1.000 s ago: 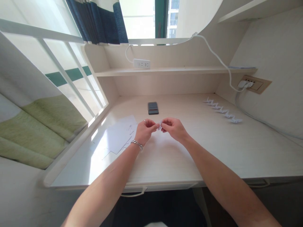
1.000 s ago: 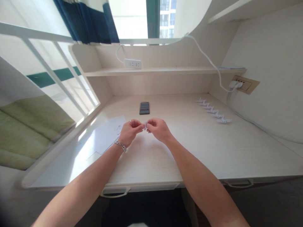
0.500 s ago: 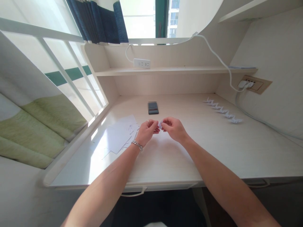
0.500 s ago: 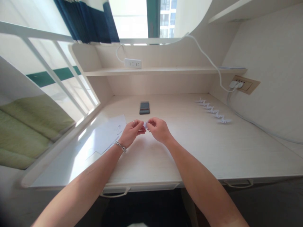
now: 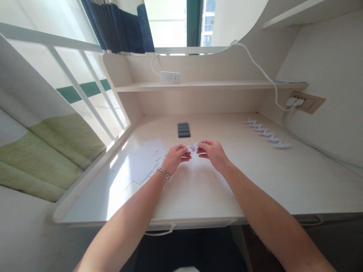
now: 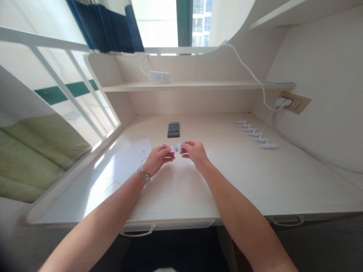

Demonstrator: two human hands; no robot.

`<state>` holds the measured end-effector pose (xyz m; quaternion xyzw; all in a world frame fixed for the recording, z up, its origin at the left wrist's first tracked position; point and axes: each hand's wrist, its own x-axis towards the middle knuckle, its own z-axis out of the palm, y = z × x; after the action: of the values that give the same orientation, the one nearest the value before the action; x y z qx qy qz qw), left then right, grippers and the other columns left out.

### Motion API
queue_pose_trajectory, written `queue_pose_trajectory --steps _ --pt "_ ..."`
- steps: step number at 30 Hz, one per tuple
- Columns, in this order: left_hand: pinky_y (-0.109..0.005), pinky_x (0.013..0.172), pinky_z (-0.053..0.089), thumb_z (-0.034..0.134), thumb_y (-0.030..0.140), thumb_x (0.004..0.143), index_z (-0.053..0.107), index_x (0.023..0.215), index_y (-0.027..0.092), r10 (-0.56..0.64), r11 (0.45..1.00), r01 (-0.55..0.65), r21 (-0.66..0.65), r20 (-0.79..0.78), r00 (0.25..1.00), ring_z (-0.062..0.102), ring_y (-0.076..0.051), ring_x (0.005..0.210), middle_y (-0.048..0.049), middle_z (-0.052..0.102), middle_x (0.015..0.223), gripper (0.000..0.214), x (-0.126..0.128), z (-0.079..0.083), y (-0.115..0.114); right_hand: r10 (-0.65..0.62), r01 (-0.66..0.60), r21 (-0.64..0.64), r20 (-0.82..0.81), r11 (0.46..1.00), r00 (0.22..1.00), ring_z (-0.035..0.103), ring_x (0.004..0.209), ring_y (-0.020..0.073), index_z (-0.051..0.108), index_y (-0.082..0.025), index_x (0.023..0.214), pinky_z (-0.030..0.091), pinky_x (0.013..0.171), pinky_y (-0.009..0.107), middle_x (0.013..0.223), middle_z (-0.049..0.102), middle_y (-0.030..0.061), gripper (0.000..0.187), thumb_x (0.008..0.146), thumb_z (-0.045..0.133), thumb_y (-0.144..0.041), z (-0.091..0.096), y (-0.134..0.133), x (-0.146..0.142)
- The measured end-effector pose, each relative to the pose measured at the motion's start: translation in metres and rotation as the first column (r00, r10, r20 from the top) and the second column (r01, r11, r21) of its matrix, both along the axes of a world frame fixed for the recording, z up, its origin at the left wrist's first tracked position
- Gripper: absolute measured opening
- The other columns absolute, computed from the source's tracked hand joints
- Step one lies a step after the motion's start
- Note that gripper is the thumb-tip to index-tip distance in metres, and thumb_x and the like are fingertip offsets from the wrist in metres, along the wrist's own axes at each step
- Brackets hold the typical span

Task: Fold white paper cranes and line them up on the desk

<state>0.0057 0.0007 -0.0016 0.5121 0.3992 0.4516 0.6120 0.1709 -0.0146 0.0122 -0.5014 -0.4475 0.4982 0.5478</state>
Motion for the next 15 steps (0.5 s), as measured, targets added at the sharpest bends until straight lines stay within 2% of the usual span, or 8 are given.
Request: queue_pose_trajectory --steps 4,7,11,15 --pt "-0.032 0.07 0.05 0.065 0.031 0.075 0.055 0.072 0.017 -0.032 0.996 0.04 0.082 -0.098 0.995 0.064 -0.016 0.071 -0.0035 0.063 0.073 0.017 0.0 -0.001 0.0 0.074 -0.078 0.006 0.232 0.997 0.97 0.063 0.06 0.0144 0.064 -0.017 0.074 0.052 0.053 0.025 0.069 0.067 0.0026 0.007 0.07 0.066 -0.023 -0.004 0.0 0.002" --pt "-0.034 0.072 0.051 0.065 0.032 0.074 0.056 0.069 0.016 -0.055 0.985 0.085 0.149 -0.195 0.979 0.063 -0.017 0.072 -0.0037 0.062 0.071 0.018 0.0 -0.002 0.0 0.173 -0.172 -0.032 0.339 0.985 0.925 0.063 0.059 0.0145 0.065 -0.017 0.074 0.051 0.052 0.025 0.07 0.069 0.0041 0.007 0.071 0.067 -0.022 -0.006 -0.001 0.005" --pt "-0.033 0.072 0.051 0.063 0.032 0.074 0.058 0.068 0.017 -0.053 0.978 0.099 0.185 -0.241 0.969 0.063 -0.017 0.072 -0.0037 0.063 0.071 0.017 -0.002 -0.004 0.003 0.322 -0.315 -0.083 0.39 0.945 0.863 0.061 0.058 0.0135 0.064 -0.016 0.066 0.05 0.052 0.024 0.07 0.07 0.0073 0.015 0.076 0.065 -0.027 -0.009 -0.001 0.008" --pt "-0.029 0.062 0.043 0.062 0.029 0.074 0.06 0.065 0.019 0.013 0.966 0.078 0.246 -0.35 0.937 0.058 -0.016 0.062 -0.0012 0.062 0.061 0.014 -0.005 -0.006 0.003 0.342 -0.361 -0.04 0.435 0.932 0.833 0.06 0.058 0.0123 0.063 -0.017 0.068 0.046 0.052 0.022 0.07 0.069 0.0057 0.021 0.082 0.06 -0.033 -0.017 0.002 0.01"
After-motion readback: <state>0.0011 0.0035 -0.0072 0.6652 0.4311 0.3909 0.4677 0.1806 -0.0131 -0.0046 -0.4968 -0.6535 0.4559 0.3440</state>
